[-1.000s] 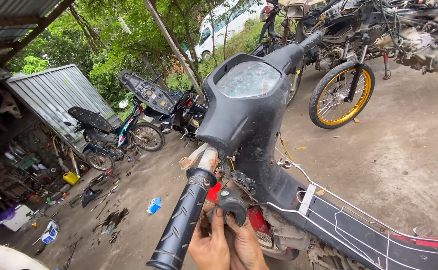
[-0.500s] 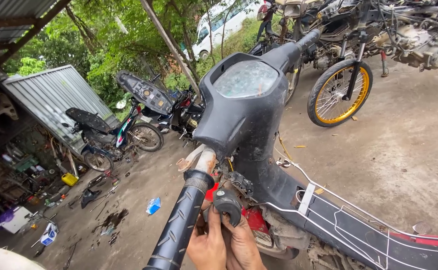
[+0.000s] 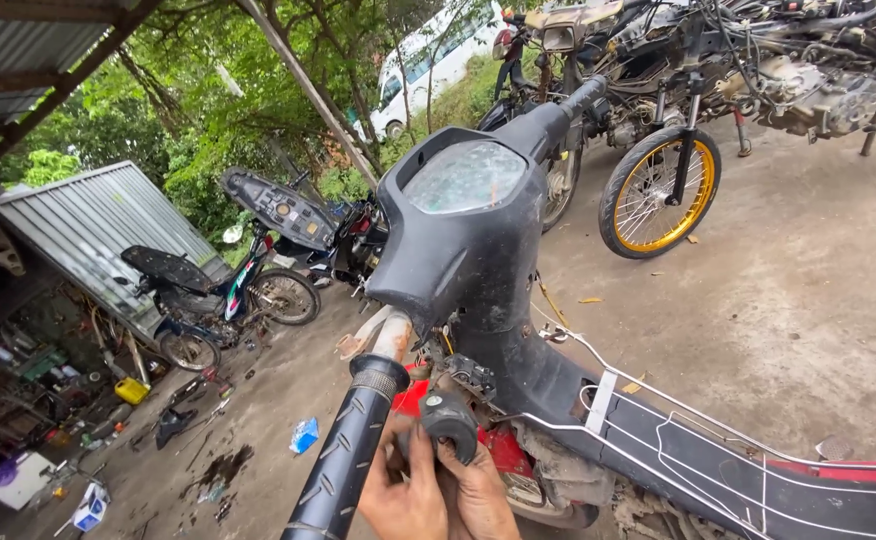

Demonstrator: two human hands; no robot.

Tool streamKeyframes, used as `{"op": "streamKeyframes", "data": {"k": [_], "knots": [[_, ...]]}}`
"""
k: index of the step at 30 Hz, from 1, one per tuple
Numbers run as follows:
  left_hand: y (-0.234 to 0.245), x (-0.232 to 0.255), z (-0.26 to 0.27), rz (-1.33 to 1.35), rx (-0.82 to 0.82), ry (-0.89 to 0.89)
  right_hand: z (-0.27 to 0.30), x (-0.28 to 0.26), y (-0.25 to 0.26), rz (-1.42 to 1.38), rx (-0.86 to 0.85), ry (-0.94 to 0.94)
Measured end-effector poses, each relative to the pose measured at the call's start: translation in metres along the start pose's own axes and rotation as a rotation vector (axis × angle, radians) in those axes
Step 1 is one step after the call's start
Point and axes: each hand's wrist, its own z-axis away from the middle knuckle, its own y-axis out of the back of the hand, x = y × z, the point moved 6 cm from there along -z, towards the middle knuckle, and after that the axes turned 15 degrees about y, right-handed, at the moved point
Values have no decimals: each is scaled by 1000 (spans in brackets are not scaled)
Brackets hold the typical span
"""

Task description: The person works on a red motorcycle in an outdoor workshop. They manipulate wires and a small black component near the handlebar, then use a screwdriver to adjust a small white plastic piece on the ground.

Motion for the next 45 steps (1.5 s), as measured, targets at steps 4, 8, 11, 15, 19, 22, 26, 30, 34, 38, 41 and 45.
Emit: {"op": "streamKeyframes", "data": {"k": [4, 8, 11, 15, 19, 22, 26, 30, 34, 38, 41, 45], "knots": [[1, 9, 8, 139, -64, -135, 1, -3, -3, 75, -51, -52], [-6, 15, -4, 96, -117, -101, 9, -8, -25, 27, -27, -50], [1, 15, 7, 0, -26, -85, 3, -6, -11, 46, -44, -45], [-3, 4, 5, -9, -14, -165, 2, -5, -5, 54, -92, -56], [0, -3, 3, 120, -41, -100, 9, -5, -12, -2, -22, -90], [-1, 3, 5, 35, -3, -97, 2, -2, -5, -15, -15, -67], [-6, -17, -5, 211, -47, 42, 6, 2, -7, -4, -37, -86], [3, -9, 1, -262, -7, 32, 5, 4, -1, 12, 67, -154], [-2, -11, -3, 158, -18, 68, 9, 0, -12, 41, -17, -69], [6, 13, 14, -137, 42, -101, -4, 6, 19, 37, -32, -78], [-7, 5, -7, 202, -78, 27, 12, -1, -25, -13, -39, -81], [6, 5, 11, -87, 67, 44, -1, 2, -1, 51, -31, -96]]}}
